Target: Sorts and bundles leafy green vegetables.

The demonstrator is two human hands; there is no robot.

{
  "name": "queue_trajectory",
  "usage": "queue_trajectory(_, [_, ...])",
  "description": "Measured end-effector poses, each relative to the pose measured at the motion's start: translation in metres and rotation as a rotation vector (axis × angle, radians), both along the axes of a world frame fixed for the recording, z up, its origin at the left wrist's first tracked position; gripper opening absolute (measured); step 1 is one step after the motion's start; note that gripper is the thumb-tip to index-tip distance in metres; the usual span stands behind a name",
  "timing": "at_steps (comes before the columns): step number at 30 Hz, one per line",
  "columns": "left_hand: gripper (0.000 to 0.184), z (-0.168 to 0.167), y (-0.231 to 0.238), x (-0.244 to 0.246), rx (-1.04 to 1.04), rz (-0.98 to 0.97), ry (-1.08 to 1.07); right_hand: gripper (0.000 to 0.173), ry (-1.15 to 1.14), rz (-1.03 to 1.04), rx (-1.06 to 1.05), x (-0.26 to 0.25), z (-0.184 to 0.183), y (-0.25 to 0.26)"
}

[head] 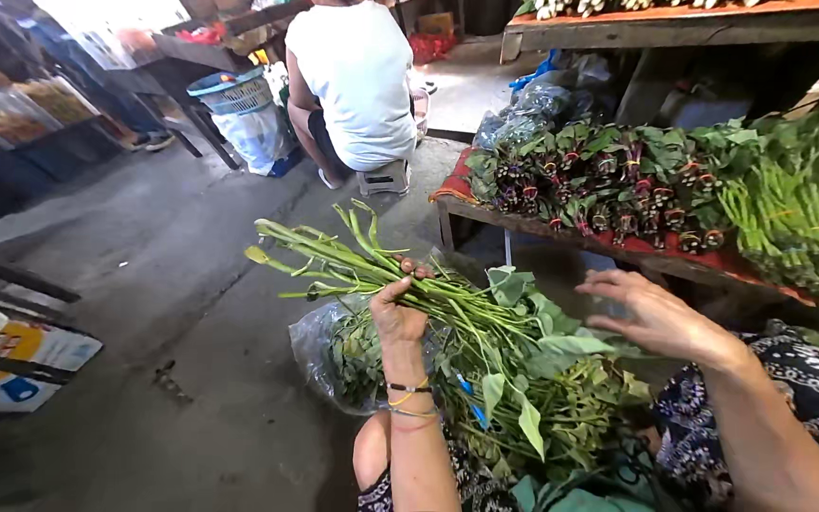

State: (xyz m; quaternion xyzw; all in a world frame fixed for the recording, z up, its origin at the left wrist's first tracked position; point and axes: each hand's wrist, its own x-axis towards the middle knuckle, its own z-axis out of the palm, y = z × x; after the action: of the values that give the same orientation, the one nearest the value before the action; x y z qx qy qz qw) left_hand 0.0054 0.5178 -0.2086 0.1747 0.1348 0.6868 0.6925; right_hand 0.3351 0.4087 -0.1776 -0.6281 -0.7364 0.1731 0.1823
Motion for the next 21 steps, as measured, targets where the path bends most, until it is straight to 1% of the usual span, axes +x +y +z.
queue_trajectory(1, [0.022,-0.001,0.0,0.002,0.012,0.0,0.004,0.04,0.0,-0.048,0.101,0.002,-0.001,0.001])
queue_trajectory(2, [0.023,-0.002,0.001,0.004,0.009,0.002,0.015,0.035,0.024,-0.102,0.247,-0.002,0.0,0.003])
queue_trajectory(4, [0.023,-0.002,0.001,0.011,-0.03,0.002,0.064,0.027,0.094,-0.175,0.55,-0.024,0.005,0.007])
queue_trajectory(5, [0.023,-0.002,0.001,0.015,-0.061,0.0,0.094,0.025,0.132,-0.159,0.638,-0.04,0.007,0.008])
queue_trajectory(6, [0.023,-0.002,0.002,0.019,-0.093,-0.002,0.117,0.024,0.153,-0.113,0.664,-0.057,0.008,0.009])
queue_trajectory(9, [0.023,-0.001,0.004,0.03,-0.155,-0.006,0.15,0.021,0.14,0.067,0.631,-0.106,-0.011,0.017])
queue_trajectory(12, [0.02,0.002,0.003,0.036,-0.194,-0.026,0.16,0.031,0.049,0.105,0.602,-0.13,-0.032,0.035])
queue_trajectory(14, [0.018,0.004,0.003,0.036,-0.235,-0.043,0.177,0.031,0.102,0.105,0.501,-0.132,-0.033,0.047])
queue_trajectory(16, [0.017,0.002,0.004,0.035,-0.253,-0.052,0.232,0.031,0.198,0.129,0.301,-0.127,-0.024,0.058])
queue_trajectory(18, [0.016,-0.001,0.005,0.035,-0.264,-0.069,0.274,0.029,0.241,0.16,0.133,-0.122,-0.017,0.067])
queue_trajectory(19, [0.016,-0.003,0.005,0.036,-0.264,-0.078,0.292,0.027,0.254,0.163,0.087,-0.121,-0.016,0.07])
queue_trajectory(21, [0.014,-0.002,0.005,0.037,-0.275,-0.075,0.325,0.025,0.28,0.137,0.087,-0.121,-0.017,0.072])
